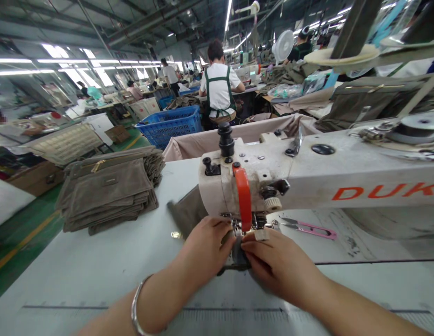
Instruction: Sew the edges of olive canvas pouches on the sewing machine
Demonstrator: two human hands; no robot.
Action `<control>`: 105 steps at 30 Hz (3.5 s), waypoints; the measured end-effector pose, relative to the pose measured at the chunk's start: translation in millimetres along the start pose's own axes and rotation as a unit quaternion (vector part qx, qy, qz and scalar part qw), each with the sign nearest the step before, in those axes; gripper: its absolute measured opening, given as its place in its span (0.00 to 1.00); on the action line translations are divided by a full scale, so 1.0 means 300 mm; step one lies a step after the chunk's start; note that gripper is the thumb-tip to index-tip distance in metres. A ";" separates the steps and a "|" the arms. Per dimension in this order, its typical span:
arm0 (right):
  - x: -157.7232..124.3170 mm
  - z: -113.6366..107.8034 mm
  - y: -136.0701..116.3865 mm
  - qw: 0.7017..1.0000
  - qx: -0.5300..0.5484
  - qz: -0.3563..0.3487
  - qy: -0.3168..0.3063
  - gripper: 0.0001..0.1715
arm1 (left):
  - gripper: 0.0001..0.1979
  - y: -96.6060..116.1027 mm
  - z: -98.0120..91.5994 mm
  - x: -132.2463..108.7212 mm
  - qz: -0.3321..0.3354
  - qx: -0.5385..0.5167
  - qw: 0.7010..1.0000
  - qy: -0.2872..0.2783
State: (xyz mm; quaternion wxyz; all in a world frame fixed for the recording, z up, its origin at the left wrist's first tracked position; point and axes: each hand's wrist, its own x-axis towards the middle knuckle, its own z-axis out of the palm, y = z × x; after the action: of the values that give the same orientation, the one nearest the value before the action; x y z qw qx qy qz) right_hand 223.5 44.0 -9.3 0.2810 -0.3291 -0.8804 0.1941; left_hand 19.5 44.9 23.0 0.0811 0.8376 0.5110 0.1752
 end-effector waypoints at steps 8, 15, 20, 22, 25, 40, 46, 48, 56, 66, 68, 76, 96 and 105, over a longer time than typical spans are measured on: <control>-0.008 -0.015 0.017 0.999 0.013 -0.039 -0.010 0.18 | 0.28 0.122 -0.002 -0.165 0.042 0.005 0.997 -0.057; -0.014 -0.021 0.008 0.998 0.005 -0.063 -0.002 0.16 | 0.16 0.100 0.060 -0.212 0.157 0.010 0.986 0.053; -0.014 -0.014 0.009 0.998 -0.011 -0.055 -0.003 0.17 | 0.14 0.093 0.046 -0.189 0.142 -0.031 0.988 0.047; -0.013 -0.011 0.011 0.999 -0.011 -0.051 -0.004 0.18 | 0.14 0.089 0.037 -0.178 0.122 -0.047 0.991 0.034; -0.013 -0.007 0.014 0.999 -0.015 -0.043 -0.008 0.18 | 0.15 0.076 0.027 -0.159 0.099 -0.068 0.993 0.018; 0.007 -0.044 0.020 0.999 -0.011 0.024 -0.033 0.13 | 0.13 -0.006 0.048 -0.110 0.111 0.002 0.993 0.044; 0.013 -0.057 0.015 0.999 -0.019 0.015 -0.048 0.11 | 0.14 0.002 0.054 -0.132 0.130 -0.003 0.989 0.072; 0.010 -0.051 0.008 0.998 -0.027 0.018 -0.055 0.12 | 0.13 0.009 0.054 -0.127 0.121 -0.033 0.989 0.081; 0.009 -0.034 -0.011 0.995 -0.047 0.044 -0.081 0.12 | 0.09 -0.015 0.060 -0.091 0.138 -0.065 0.985 0.077; 0.018 -0.034 -0.011 0.995 -0.031 0.049 -0.082 0.12 | 0.11 -0.061 0.034 -0.024 0.147 -0.048 0.987 0.033; 0.015 -0.036 -0.004 0.998 -0.029 0.048 -0.038 0.11 | 0.11 -0.088 0.030 -0.022 0.146 -0.060 0.987 0.023; 0.018 -0.060 0.049 0.988 -0.133 0.073 0.010 0.10 | 0.07 -0.163 0.022 -0.016 0.137 -0.119 0.982 0.045; 0.031 0.007 0.035 0.995 -0.086 -0.017 0.054 0.13 | 0.06 -0.050 0.102 -0.027 0.059 -0.098 0.988 0.101; 0.044 0.031 0.057 0.993 -0.107 0.026 0.047 0.13 | 0.06 -0.072 0.108 0.000 0.024 -0.072 0.994 0.080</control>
State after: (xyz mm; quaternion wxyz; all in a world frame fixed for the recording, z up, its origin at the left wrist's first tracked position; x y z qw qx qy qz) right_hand 217.6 63.6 -20.6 0.2799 -0.3891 -0.8730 0.0906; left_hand 13.7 56.3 -13.8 0.0961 0.8246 0.4819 0.2802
